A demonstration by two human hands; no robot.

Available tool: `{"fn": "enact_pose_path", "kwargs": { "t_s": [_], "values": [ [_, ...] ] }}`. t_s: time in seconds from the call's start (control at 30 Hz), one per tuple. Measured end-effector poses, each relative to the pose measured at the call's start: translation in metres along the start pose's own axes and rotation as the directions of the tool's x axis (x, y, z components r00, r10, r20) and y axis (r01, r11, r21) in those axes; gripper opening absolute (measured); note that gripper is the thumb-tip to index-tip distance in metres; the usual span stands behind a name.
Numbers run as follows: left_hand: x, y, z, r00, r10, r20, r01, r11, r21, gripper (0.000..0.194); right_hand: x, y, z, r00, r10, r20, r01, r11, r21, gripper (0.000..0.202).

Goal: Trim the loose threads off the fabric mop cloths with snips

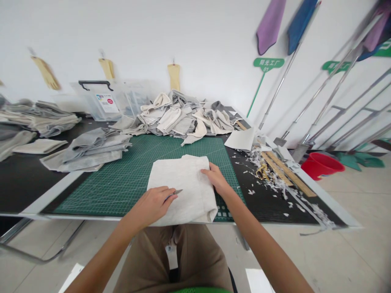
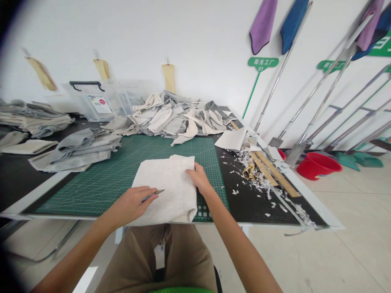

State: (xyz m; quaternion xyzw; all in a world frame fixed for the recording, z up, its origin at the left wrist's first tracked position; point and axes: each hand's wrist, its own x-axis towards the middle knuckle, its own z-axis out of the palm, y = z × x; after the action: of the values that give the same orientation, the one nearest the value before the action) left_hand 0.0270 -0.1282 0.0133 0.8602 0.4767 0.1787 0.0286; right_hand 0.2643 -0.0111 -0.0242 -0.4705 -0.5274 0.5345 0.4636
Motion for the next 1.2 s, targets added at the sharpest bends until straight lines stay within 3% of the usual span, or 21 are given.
{"fn": "enact_pose_path", "kwargs": {
  "t_s": [0.37,0.47,0.67,0.8,1.0,1.2],
  "values": [
    [-0.015,0.000,-0.001,0.999,0.012,-0.043,-0.013,1.000,-0.013,0.029,-0.001,-0.001,0.001,1.000,0.004,-0.006,-0.004,1.000,-0.003,0.036],
    [-0.015,0.002,-0.002,0.998,0.011,-0.057,-0.013,0.999,-0.042,0.030,0.000,0.000,0.000,1.000,0.000,-0.001,0.000,1.000,-0.004,0.035],
    [-0.008,0.012,-0.003,1.000,-0.005,0.015,0.006,0.999,-0.039,0.032,0.000,0.002,0.000,1.000,-0.003,0.001,0.003,1.000,0.001,0.037],
    [-0.002,0.014,0.001,0.999,0.010,-0.035,-0.011,0.999,-0.038,0.031,0.000,0.001,-0.001,1.000,-0.001,0.005,0.001,1.000,0.002,0.037],
    [0.003,0.009,0.002,0.999,0.000,-0.037,0.000,1.000,-0.003,0.031,-0.001,-0.001,-0.001,1.000,0.009,-0.007,-0.009,1.000,0.005,0.036],
    [-0.005,-0.003,-0.005,0.992,-0.003,-0.127,0.001,1.000,-0.011,0.030,0.000,0.000,0.000,1.000,0.006,0.006,-0.006,1.000,0.018,0.034]
  ]
}}
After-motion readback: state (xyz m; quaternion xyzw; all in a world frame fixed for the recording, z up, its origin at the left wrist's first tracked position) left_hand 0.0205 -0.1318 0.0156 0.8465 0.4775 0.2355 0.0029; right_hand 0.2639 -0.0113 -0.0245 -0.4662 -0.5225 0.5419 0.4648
